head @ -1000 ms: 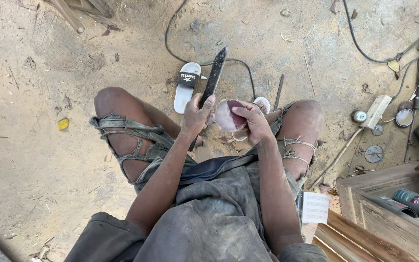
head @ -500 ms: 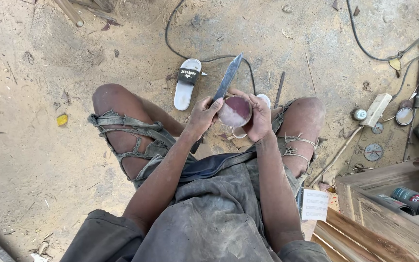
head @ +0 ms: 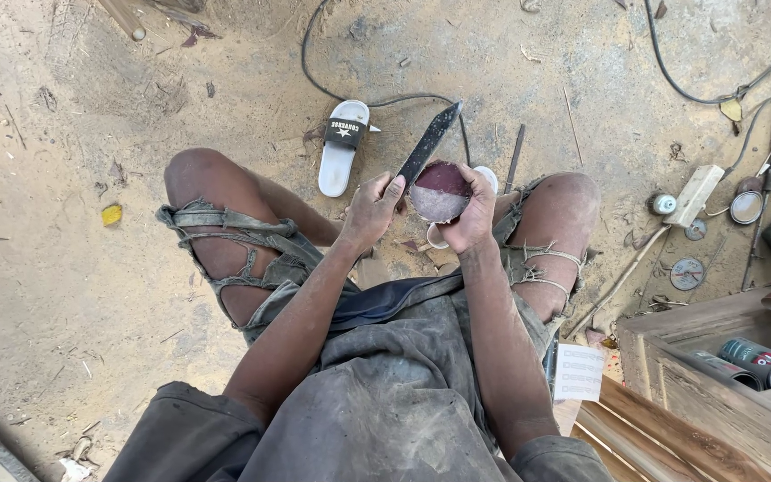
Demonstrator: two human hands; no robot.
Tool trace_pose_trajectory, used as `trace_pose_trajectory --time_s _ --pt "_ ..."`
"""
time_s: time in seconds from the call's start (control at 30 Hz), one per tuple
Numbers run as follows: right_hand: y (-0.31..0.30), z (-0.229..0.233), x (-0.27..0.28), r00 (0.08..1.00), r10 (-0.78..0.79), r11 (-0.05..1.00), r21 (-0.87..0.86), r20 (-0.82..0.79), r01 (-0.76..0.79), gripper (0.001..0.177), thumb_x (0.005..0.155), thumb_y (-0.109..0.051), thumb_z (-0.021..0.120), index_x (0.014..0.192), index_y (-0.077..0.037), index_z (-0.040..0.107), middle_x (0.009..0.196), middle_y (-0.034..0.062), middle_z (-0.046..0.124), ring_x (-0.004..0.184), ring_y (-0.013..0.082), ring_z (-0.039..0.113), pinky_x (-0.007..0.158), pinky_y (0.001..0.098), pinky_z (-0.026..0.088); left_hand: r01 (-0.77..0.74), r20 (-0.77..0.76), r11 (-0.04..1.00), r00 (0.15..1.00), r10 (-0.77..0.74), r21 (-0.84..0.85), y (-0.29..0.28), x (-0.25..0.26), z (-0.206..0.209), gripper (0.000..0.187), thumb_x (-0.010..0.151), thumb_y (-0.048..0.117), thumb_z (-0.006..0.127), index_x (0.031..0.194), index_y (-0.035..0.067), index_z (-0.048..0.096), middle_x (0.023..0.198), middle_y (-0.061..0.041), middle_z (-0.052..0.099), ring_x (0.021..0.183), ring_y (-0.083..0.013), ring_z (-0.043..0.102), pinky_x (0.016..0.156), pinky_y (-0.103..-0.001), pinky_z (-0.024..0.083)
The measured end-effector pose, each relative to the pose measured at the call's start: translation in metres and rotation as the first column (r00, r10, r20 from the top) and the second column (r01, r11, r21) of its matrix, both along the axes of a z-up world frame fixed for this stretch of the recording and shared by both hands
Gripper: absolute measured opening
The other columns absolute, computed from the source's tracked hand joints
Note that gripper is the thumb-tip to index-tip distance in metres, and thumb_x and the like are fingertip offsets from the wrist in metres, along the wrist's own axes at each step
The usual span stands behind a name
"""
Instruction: Carving a small wooden disc with a knife and sanding a wooden frame with a power tool
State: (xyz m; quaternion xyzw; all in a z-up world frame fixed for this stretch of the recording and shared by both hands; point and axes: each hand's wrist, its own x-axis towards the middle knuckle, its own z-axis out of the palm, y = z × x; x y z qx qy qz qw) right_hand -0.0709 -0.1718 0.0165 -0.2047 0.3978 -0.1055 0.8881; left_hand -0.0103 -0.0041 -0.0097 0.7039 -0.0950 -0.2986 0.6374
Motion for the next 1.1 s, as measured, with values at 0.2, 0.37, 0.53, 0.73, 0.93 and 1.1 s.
trace_pose_trajectory --time_s 0.2,0.37,0.53,0.73,0.93,1.1 --pt "0.009 0.025 0.005 1.0 -0.01 1.0 0.026 -0.002 0.011 0.02 0.08 -0.018 0.072 0.096 -0.006 0.073 0.091 0.0134 0.077 0.081 0.0299 0.076 0.077 0.0423 0.061 -0.071 0.017 0.997 0.997 0.071 0.018 -0.001 0.002 0.001 0.039 0.107 0.039 0.051 0.081 0.013 0.063 0.054 -0.006 0.061 0.049 -0.0151 0.054 0.051 -0.025 0.045" --pt "-0.006 -0.021 -0.004 0.999 -0.005 1.0 -0.024 -0.036 0.004 0.02 0.08 -0.018 0.073 0.096 -0.007 0.072 0.09 0.0135 0.076 0.08 0.0289 0.077 0.075 0.0419 0.062 -0.029 0.038 0.999 0.999 0.028 0.041 -0.005 0.001 0.002 0.035 0.1 0.04 0.066 0.077 0.014 0.061 0.05 -0.004 0.056 0.045 -0.0136 0.052 0.046 -0.025 0.043" --pt "-0.006 -0.035 -0.002 0.997 -0.047 0.998 -0.053 -0.058 0.044 0.019 0.079 -0.018 0.074 0.094 -0.008 0.072 0.09 0.0121 0.076 0.081 0.03 0.076 0.077 0.0441 0.06 0.031 0.106 0.985 0.993 -0.049 0.168 -0.004 -0.001 0.008 0.037 0.096 0.041 0.071 0.076 0.011 0.062 0.055 -0.012 0.056 0.052 -0.0205 0.056 0.056 -0.034 0.045" --pt "0.006 0.004 0.003 0.997 -0.018 0.999 -0.048 -0.076 0.014 0.017 0.078 -0.02 0.073 0.093 -0.011 0.072 0.088 0.009 0.076 0.08 0.0259 0.076 0.075 0.0417 0.061 -0.048 0.031 0.993 0.999 0.045 0.108 -0.004 -0.003 0.018 0.041 0.104 0.044 0.058 0.076 0.014 0.06 0.052 -0.004 0.052 0.052 -0.015 0.054 0.057 -0.028 0.046" --pt "0.012 0.026 0.005 0.989 -0.081 0.994 -0.077 -0.123 0.072 0.011 0.074 -0.015 0.075 0.082 -0.015 0.067 0.075 0.0032 0.067 0.07 0.0215 0.069 0.07 0.0371 0.057 -0.052 0.084 0.997 0.995 0.047 0.064 -0.003 -0.004 0.034 0.043 0.105 0.037 0.056 0.069 0.015 0.056 0.047 -0.004 0.046 0.052 -0.0147 0.046 0.058 -0.029 0.044" --pt "0.009 0.022 0.002 0.989 -0.08 0.993 -0.096 -0.123 0.068 0.012 0.075 -0.016 0.076 0.08 -0.015 0.065 0.073 0.0037 0.065 0.069 0.0199 0.068 0.068 0.0359 0.055 -0.006 0.096 0.997 0.995 -0.001 0.073 -0.004 -0.004 0.011 0.044 0.105 0.039 0.058 0.069 0.015 0.055 0.047 -0.005 0.047 0.052 -0.0152 0.045 0.058 -0.03 0.044"
